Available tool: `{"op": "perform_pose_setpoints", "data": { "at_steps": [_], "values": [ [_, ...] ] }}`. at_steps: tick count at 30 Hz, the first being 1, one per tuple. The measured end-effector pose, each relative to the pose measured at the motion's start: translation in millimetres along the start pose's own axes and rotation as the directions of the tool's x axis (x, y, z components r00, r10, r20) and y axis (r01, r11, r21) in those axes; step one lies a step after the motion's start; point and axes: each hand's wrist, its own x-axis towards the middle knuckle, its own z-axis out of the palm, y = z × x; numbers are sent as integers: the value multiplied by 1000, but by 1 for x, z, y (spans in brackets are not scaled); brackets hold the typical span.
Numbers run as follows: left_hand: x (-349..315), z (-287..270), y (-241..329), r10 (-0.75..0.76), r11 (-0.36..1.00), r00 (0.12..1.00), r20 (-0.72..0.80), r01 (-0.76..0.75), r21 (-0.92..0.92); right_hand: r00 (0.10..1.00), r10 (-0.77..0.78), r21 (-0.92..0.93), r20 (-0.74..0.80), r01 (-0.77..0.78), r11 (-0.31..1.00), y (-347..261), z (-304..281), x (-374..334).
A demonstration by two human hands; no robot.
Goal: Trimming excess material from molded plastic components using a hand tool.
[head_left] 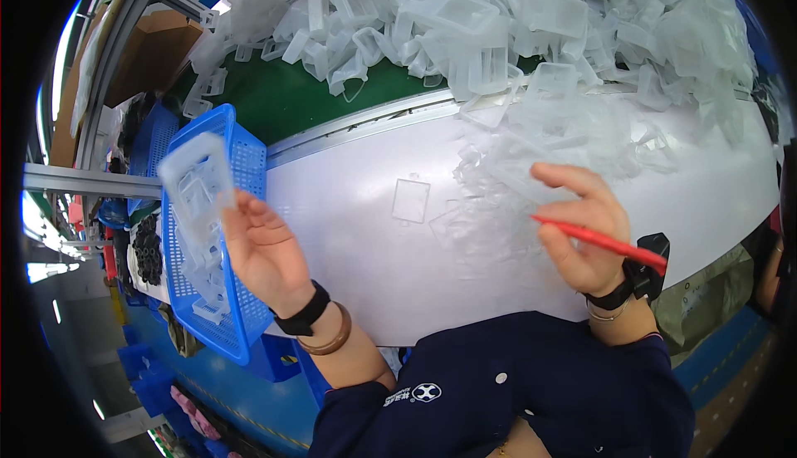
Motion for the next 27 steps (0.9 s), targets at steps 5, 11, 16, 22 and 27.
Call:
{"op": "perform_pose_setpoints", "data": {
  "at_steps": [5,11,16,22,27],
  "values": [
    [-2,3,-10,-208,965,976,72,216,-151,880,173,208,-443,-87,974,8,-21,2],
    [-41,58,-112,-500,395,693,520,-351,849,921,335,330,-198,-259,908,15,-17,0],
    [-58,64,-139,-412,147,642,646,-653,743,932,362,159,4,-358,920,27,4,-6],
    [-79,74,-120,-436,461,732,523,-318,829,876,477,474,68,-449,758,16,10,-4],
    [-89,69,-104,-379,606,778,501,-201,770,895,427,591,129,-416,691,5,9,-4]
  ]
}}
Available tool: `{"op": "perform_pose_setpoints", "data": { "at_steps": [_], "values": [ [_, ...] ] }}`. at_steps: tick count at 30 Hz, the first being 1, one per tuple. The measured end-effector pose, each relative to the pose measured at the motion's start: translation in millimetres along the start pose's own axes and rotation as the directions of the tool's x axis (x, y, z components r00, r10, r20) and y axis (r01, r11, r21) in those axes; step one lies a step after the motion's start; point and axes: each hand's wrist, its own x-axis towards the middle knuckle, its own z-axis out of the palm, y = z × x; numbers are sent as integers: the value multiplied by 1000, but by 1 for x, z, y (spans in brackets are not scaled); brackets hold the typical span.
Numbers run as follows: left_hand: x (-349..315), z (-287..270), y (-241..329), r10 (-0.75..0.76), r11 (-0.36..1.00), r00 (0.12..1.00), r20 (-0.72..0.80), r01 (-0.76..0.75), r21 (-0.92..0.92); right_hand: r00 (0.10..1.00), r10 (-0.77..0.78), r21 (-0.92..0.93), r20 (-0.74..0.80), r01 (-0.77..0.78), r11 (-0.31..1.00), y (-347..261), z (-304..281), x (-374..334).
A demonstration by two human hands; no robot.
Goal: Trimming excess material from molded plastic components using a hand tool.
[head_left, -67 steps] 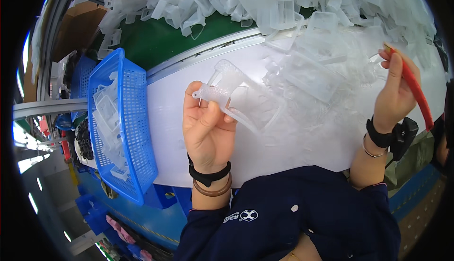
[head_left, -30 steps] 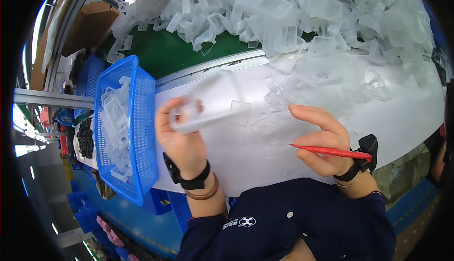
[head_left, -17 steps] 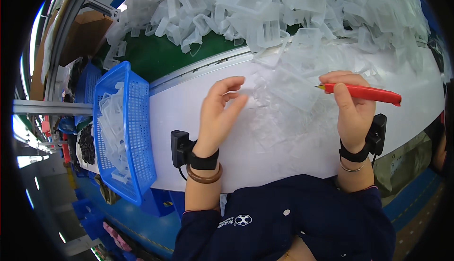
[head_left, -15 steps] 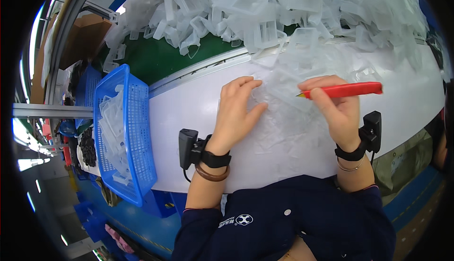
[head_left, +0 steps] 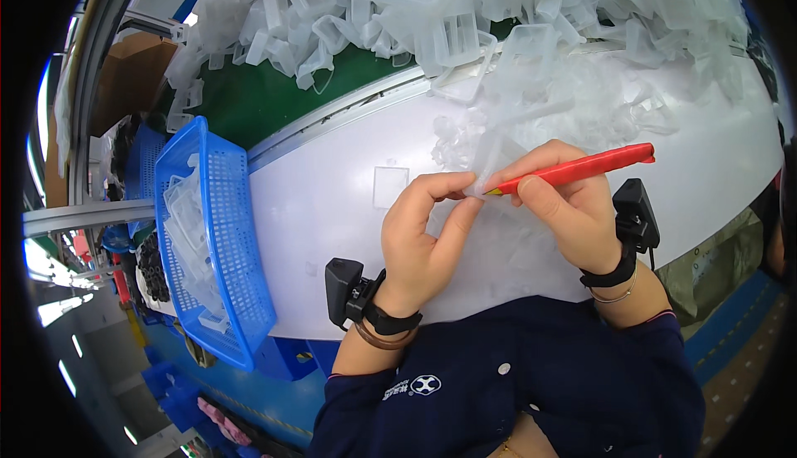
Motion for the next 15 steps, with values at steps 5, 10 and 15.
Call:
{"op": "perform_pose_setpoints", "data": {
  "at_steps": [5,10,15],
  "values": [
    [-4,-3,-2,22,998,1000,-22,-24,-50,997,-78,-96,-5,77,992,2,4,-2],
    [-4,-10,2,118,987,993,-8,-117,111,859,-484,-671,166,458,583,2,10,4],
    [2,-47,16,248,964,935,-256,-263,-28,853,-522,-890,-10,231,394,-1,-25,14]
  ]
}}
